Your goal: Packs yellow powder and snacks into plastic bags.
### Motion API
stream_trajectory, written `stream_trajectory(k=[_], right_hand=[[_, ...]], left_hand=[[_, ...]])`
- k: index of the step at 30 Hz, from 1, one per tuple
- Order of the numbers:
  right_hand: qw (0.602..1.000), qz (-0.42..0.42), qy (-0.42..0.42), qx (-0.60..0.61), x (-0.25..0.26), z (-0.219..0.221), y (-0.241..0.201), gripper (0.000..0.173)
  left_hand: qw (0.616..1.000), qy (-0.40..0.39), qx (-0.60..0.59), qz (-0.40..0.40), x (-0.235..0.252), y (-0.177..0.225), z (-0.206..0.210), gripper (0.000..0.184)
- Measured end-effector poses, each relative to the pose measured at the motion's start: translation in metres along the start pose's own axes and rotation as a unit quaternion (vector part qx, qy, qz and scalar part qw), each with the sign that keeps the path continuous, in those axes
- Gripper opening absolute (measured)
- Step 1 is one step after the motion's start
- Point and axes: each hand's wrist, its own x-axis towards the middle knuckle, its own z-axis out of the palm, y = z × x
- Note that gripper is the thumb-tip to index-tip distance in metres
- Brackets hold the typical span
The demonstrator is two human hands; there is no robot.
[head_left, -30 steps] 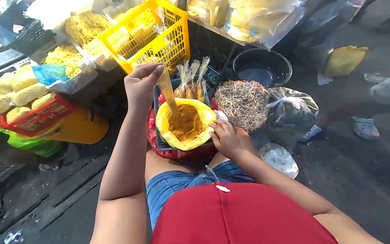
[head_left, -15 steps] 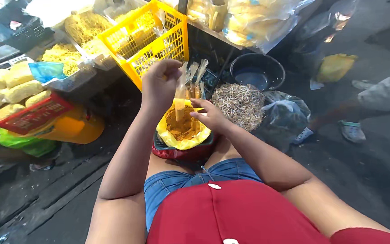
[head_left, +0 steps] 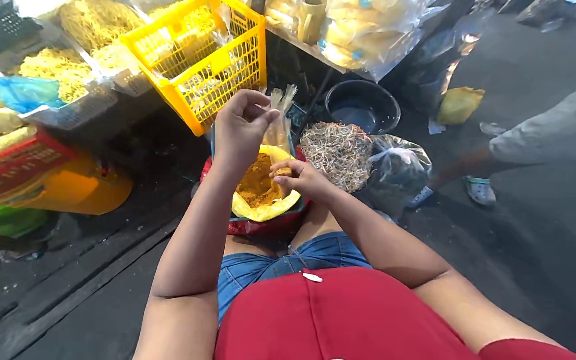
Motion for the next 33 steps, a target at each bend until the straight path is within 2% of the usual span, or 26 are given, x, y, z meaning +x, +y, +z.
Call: stream_trajectory(k=[4, 7, 8, 10, 13, 15, 17, 20, 23, 26, 29, 33], right_hand=[[0.999, -0.045, 0.009, -0.020, 0.002, 0.005, 0.004, 0.024], [0.997, -0.007, -0.019, -0.078, -0.004, -0.002, 0.004, 0.026], [0.992, 0.011, -0.032, -0.118, -0.008, -0.010, 0.000, 0.027], [0.978, 0.030, -0.031, -0.203, -0.017, -0.031, -0.008, 0.024], [0.948, 0.012, -0.036, -0.316, -0.018, -0.057, -0.016, 0.020], [0.933, -0.014, -0.047, -0.356, -0.017, -0.065, -0.018, 0.023], [0.919, -0.025, -0.066, -0.388, -0.014, -0.067, -0.022, 0.018], [0.871, -0.029, -0.072, -0.486, -0.008, -0.066, -0.033, 0.013], [0.777, 0.004, -0.079, -0.625, -0.002, -0.059, -0.049, 0.018], [0.716, 0.059, -0.098, -0.689, 0.003, -0.047, -0.052, 0.025], [0.691, 0.103, -0.116, -0.706, 0.006, -0.038, -0.054, 0.026], [0.697, 0.115, -0.114, -0.698, 0.009, -0.042, -0.051, 0.028]], left_hand=[[0.999, -0.004, 0.023, 0.026, -0.003, 0.015, 0.006, 0.017], [0.997, 0.036, 0.058, 0.040, -0.003, 0.006, -0.006, 0.021], [0.997, 0.049, 0.057, 0.020, -0.006, -0.003, -0.013, 0.023], [0.994, 0.068, 0.037, -0.075, -0.019, -0.024, -0.027, 0.027], [0.978, 0.082, -0.005, -0.190, -0.046, -0.061, -0.026, 0.032], [0.973, 0.100, -0.028, -0.205, -0.060, -0.073, -0.015, 0.030], [0.972, 0.126, -0.041, -0.195, -0.067, -0.079, -0.013, 0.029], [0.965, 0.128, 0.008, -0.230, -0.078, -0.086, -0.027, 0.031], [0.946, 0.131, 0.062, -0.290, -0.100, -0.099, -0.055, 0.039], [0.933, 0.150, 0.112, -0.307, -0.119, -0.108, -0.074, 0.041], [0.927, 0.145, 0.147, -0.312, -0.124, -0.101, -0.079, 0.039], [0.925, 0.128, 0.166, -0.318, -0.124, -0.091, -0.077, 0.048]])
